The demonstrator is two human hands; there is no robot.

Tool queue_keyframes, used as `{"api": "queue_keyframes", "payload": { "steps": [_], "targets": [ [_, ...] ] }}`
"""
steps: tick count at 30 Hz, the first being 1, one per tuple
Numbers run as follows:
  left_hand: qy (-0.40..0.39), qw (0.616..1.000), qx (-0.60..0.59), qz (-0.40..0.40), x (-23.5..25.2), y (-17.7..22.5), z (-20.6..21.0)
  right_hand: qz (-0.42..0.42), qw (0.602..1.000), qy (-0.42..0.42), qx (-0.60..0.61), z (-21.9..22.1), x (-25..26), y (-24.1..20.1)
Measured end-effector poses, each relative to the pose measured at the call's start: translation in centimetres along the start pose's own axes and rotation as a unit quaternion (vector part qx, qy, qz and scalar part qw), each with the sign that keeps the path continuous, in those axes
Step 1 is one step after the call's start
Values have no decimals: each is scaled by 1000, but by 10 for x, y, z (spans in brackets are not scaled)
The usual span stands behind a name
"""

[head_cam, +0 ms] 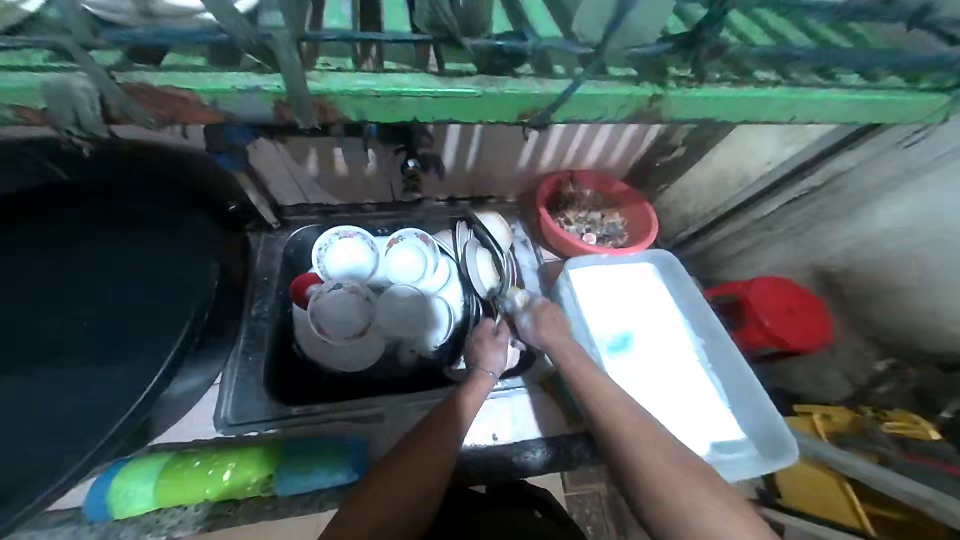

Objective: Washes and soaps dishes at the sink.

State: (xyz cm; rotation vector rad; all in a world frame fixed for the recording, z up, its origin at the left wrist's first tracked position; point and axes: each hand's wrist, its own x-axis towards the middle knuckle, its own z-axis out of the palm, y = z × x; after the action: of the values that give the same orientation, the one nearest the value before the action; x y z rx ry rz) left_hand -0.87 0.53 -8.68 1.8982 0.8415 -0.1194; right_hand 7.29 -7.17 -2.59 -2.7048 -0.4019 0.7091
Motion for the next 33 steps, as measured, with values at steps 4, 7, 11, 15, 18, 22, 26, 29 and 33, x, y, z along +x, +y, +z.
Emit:
{"api": "queue_keyframes", "payload": {
  "steps": [4,7,11,15,18,22,26,29,33],
  "targets": [
    [-43,997,12,-68,17,-29,22,58,996,-5,70,33,12,30],
    [-9,999,-19,-47,21,-31,17,77,989,21,128,42,12,42],
    [68,957,-280,-37,13,-12,11,-9,984,83,158,38,-21,12],
    [76,946,-315,-12,-1,13,9,-1,994,88,67,17,-18,-18],
    [90,968,-232,20,-9,28,-3,27,988,97,119,8,-5,-15],
    [111,944,-306,58,-5,26,-14,-21,988,118,94,0,-36,-35],
    [79,942,-316,81,-18,31,-31,-25,941,103,322,-9,14,6],
    [-19,889,-452,74,-15,27,-41,-49,869,105,480,-14,17,11],
    [-119,871,-467,101,-32,29,-63,-23,859,188,475,-28,16,12]
  ]
}}
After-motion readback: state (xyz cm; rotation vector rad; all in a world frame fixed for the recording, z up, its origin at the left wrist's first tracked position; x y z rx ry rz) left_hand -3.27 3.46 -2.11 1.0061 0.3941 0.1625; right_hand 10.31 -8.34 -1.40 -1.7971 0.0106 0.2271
